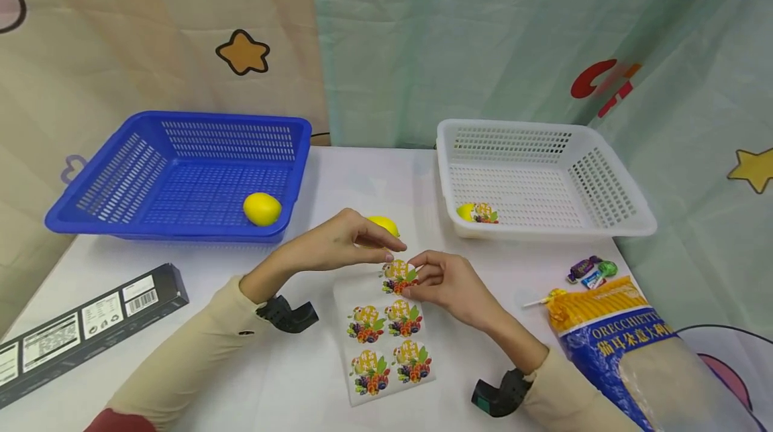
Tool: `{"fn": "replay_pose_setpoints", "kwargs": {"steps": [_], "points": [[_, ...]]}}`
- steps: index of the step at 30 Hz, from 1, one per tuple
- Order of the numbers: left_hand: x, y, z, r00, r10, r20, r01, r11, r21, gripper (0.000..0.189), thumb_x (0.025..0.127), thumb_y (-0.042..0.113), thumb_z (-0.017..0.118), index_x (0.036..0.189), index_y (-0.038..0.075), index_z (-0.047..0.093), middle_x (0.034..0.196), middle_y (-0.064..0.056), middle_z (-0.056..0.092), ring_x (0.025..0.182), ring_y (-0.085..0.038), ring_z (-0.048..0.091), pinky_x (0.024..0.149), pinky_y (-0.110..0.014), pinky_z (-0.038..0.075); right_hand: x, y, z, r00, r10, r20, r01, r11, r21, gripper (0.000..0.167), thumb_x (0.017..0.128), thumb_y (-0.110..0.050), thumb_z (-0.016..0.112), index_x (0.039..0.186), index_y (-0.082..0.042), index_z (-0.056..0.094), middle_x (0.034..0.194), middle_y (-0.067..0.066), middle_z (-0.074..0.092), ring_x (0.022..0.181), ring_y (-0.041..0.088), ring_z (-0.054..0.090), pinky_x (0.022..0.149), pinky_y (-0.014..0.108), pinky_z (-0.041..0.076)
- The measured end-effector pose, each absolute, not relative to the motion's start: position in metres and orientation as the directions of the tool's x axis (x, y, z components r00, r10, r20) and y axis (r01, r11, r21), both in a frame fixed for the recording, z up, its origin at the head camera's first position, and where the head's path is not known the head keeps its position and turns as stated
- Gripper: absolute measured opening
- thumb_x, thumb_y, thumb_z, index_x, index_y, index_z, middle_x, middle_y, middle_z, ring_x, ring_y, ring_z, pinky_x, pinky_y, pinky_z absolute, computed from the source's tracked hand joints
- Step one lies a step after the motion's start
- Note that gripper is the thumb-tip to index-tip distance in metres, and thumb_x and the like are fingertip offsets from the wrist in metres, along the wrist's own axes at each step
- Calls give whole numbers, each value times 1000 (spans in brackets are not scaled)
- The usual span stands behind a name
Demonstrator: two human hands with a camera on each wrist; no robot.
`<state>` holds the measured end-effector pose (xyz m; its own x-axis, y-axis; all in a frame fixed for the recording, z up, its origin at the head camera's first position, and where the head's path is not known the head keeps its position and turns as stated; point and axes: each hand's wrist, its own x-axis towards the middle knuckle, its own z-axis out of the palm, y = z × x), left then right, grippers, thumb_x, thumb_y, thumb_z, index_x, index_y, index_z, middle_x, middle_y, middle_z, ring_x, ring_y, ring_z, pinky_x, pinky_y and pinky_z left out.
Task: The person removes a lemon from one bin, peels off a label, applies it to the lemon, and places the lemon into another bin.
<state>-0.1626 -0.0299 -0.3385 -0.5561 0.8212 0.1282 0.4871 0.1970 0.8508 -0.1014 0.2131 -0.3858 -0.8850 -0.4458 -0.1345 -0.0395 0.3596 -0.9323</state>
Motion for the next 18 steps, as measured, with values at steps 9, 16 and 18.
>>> {"fn": "replay_pose_setpoints", "kwargs": {"steps": [9, 16, 18], "points": [[-153, -29, -331, -596, 788, 155, 554, 263, 790, 18, 90, 8, 71, 106, 0, 75, 97, -4, 75, 86, -4, 68, 77, -18, 55, -99, 204, -378, -906, -418, -65, -62, 285, -957, 37, 85, -9, 76, 114, 4, 57, 88, 12, 72, 81, 27, 72, 73, 34, 59], [-153, -32, -330, -620, 748, 238, 588, 242, 772, 12, 88, 5, 73, 98, 2, 78, 92, -3, 75, 79, -3, 67, 72, -19, 55, -99, 203, -377, -872, -475, -121, -20, 281, -959, 33, 88, -10, 74, 109, 8, 56, 90, 15, 71, 82, 25, 72, 75, 38, 59], [-153, -33, -331, -625, 744, 237, 580, 240, 779, 11, 88, 5, 73, 97, 2, 78, 92, -3, 75, 80, -3, 68, 73, -19, 55, -99, 204, -378, -855, -497, -151, -1, 292, -956, 28, 89, -11, 72, 104, 8, 58, 92, 16, 73, 83, 23, 72, 76, 37, 59]]}}
